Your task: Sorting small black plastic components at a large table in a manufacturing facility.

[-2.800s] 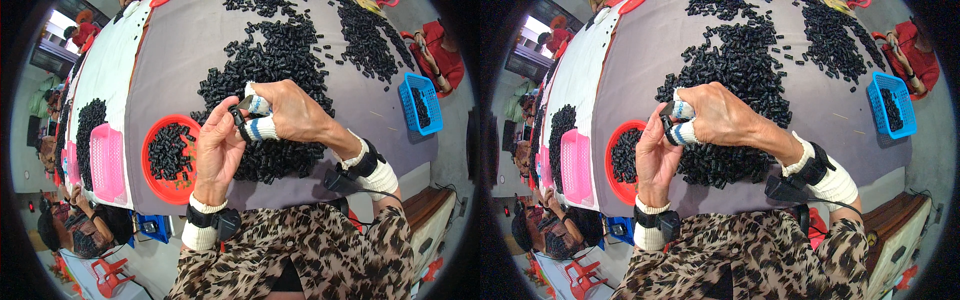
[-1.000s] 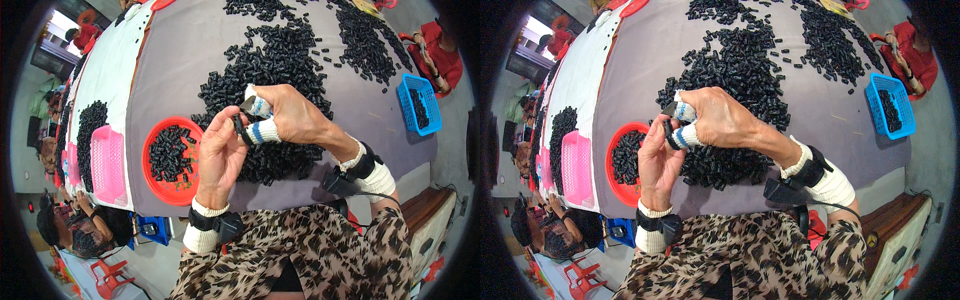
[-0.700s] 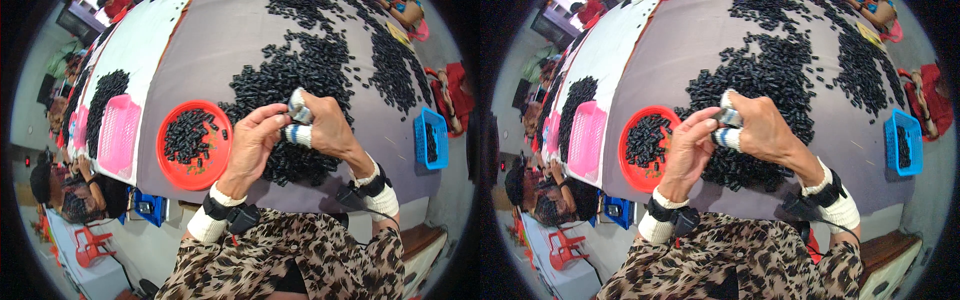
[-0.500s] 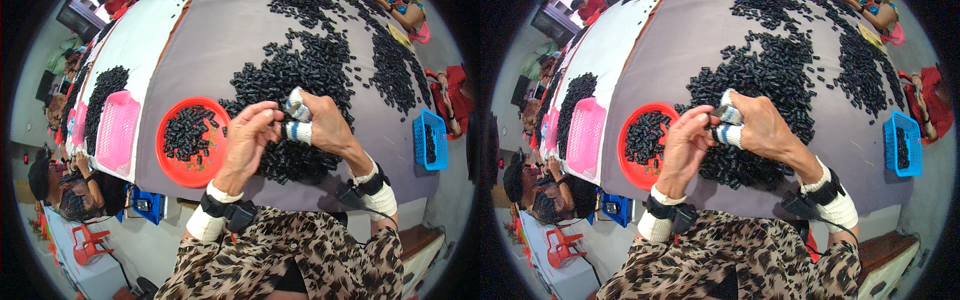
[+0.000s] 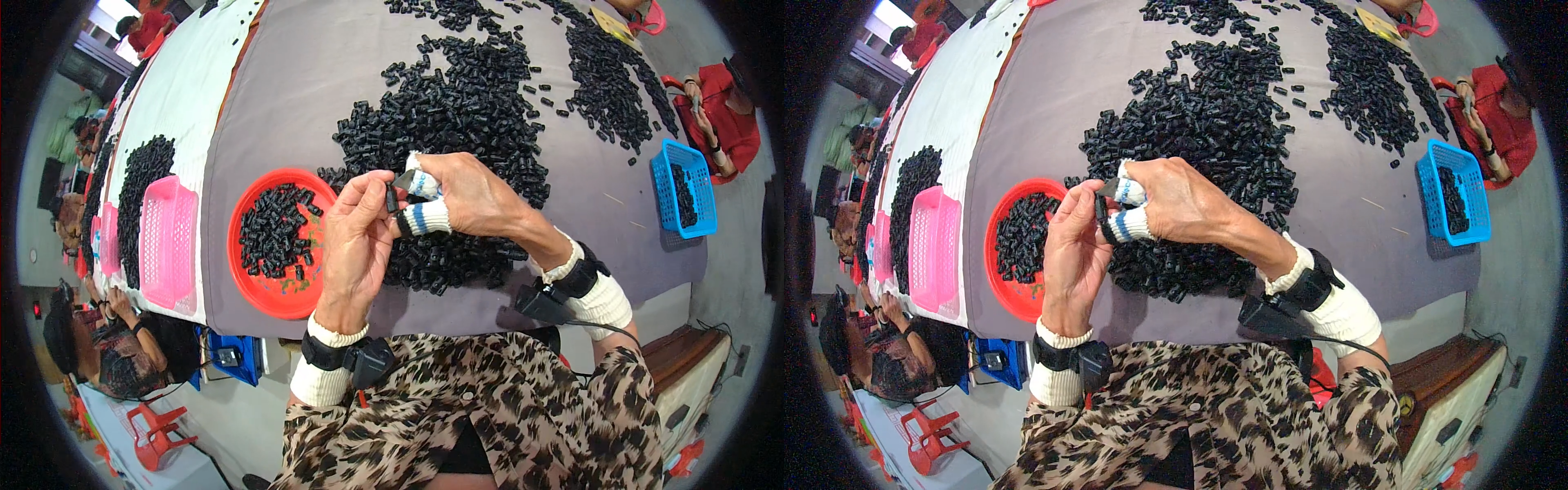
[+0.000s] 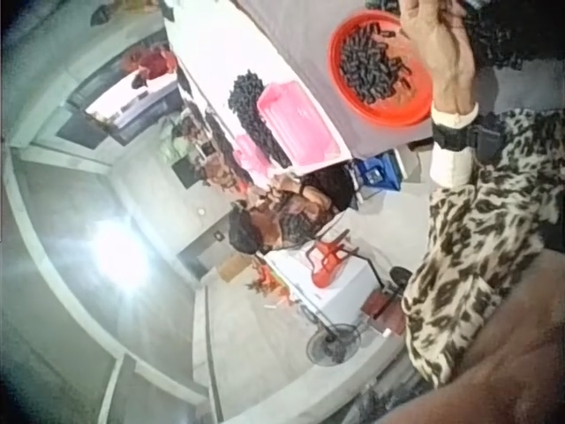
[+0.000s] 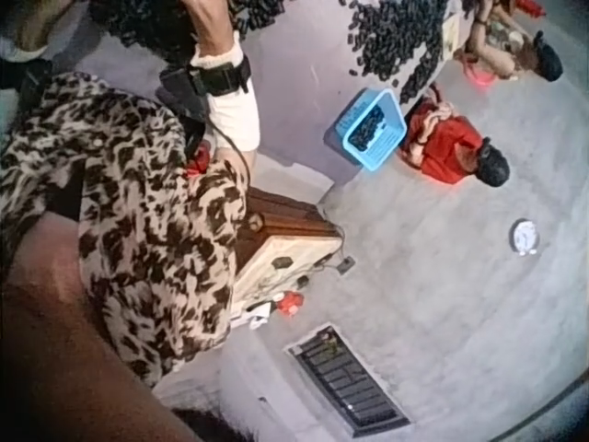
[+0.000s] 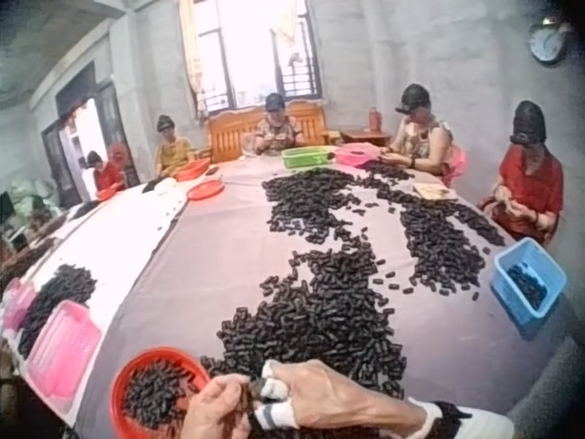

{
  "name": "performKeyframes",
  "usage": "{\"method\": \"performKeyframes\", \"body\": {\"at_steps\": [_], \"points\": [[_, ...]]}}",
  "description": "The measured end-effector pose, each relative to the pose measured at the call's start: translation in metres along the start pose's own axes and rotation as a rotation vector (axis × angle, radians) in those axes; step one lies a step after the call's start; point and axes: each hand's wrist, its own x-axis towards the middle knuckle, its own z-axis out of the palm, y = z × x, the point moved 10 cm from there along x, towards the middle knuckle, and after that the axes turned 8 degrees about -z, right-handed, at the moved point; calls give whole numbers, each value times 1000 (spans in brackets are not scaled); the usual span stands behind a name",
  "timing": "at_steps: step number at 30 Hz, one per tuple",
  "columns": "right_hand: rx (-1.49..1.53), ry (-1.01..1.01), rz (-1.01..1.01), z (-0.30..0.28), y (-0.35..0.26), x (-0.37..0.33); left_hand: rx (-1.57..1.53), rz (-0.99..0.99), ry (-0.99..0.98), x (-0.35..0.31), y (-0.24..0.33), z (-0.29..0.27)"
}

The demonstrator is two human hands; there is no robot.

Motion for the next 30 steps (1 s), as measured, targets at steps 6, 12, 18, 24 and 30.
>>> {"method": "performKeyframes", "body": {"at_steps": [6, 12, 18, 24, 30], "points": [[-1, -36, 0, 1, -1, -2, 15, -32, -34, 0, -6, 4], [-10, -78, -57, 7, -3, -2, 11, -10, -57, -1, -5, 9], [-38, -90, -63, -8, -5, -6, 186, 137, 97, 0, 25, -19], [26, 158, 45, -67, 12, -28, 817, 414, 482, -17, 95, -103], [-120, 194, 156, -68, 40, -37, 1175, 322, 113, 26, -6, -18]]}}
